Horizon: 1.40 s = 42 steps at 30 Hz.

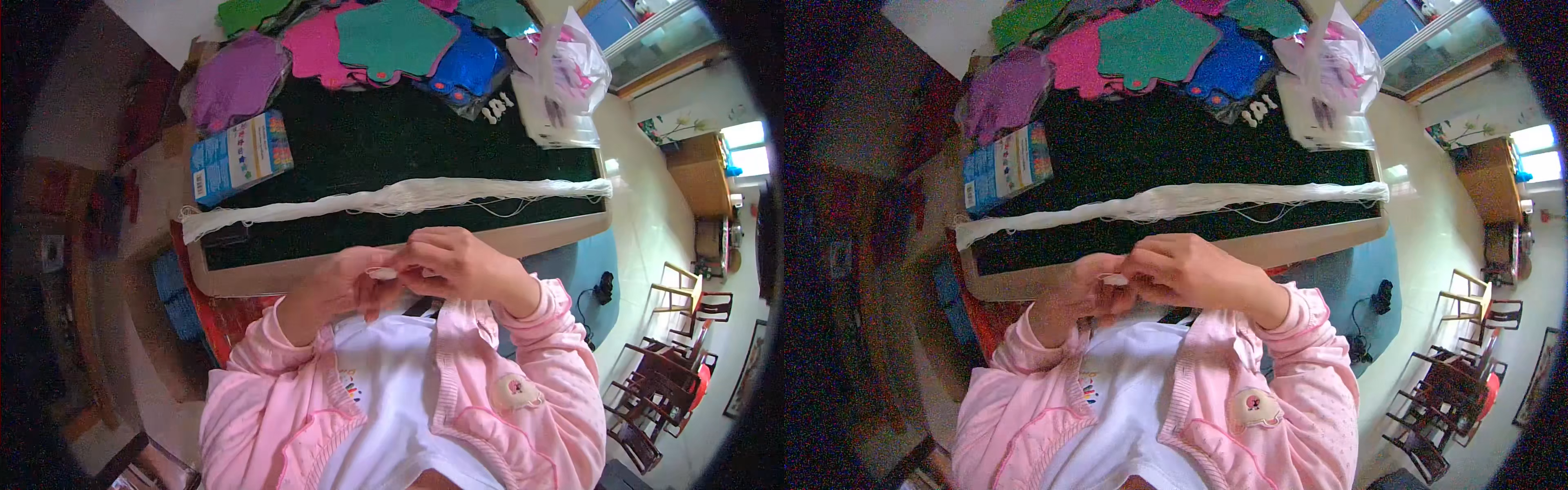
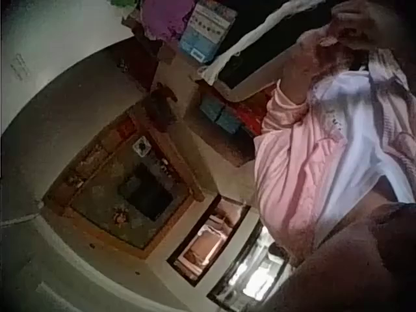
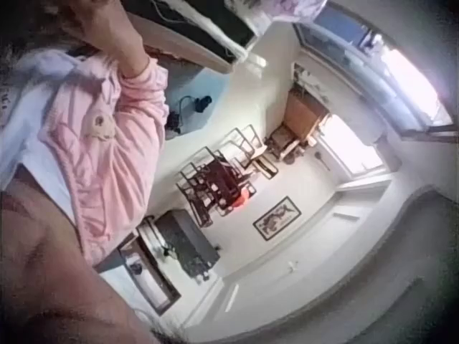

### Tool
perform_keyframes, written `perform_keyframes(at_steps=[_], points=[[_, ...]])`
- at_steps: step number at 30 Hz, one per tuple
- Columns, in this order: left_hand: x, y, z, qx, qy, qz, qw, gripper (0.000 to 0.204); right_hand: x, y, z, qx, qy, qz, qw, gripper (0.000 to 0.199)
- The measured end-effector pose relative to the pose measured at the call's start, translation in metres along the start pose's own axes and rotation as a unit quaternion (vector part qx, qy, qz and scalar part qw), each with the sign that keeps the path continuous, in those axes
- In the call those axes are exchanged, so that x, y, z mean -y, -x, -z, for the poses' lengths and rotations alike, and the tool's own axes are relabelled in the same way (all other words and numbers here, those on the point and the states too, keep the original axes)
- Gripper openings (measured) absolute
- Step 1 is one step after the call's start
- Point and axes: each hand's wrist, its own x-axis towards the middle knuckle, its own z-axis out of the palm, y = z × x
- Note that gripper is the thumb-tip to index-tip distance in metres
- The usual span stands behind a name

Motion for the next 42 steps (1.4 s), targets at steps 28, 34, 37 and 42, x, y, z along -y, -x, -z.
perform_keyframes(at_steps=[28, 34, 37, 42], points=[[-0.005, -0.001, 0.016, -0.093, -0.192, 0.040, 0.976, 0.050, 0.005, -0.001, -0.019, -0.011, 0.111, 0.075, 0.991, 0.022], [0.000, 0.011, -0.004, -0.154, -0.327, -0.110, 0.926, 0.023, 0.000, 0.005, -0.018, 0.028, 0.106, 0.031, 0.994, 0.023], [0.009, 0.012, -0.005, -0.219, -0.565, -0.246, 0.757, 0.019, -0.003, 0.009, -0.020, -0.002, 0.023, -0.043, 0.999, 0.020], [0.018, 0.004, -0.014, -0.242, -0.752, -0.454, 0.412, 0.017, -0.014, 0.014, -0.026, -0.055, -0.286, -0.333, 0.897, 0.011]])
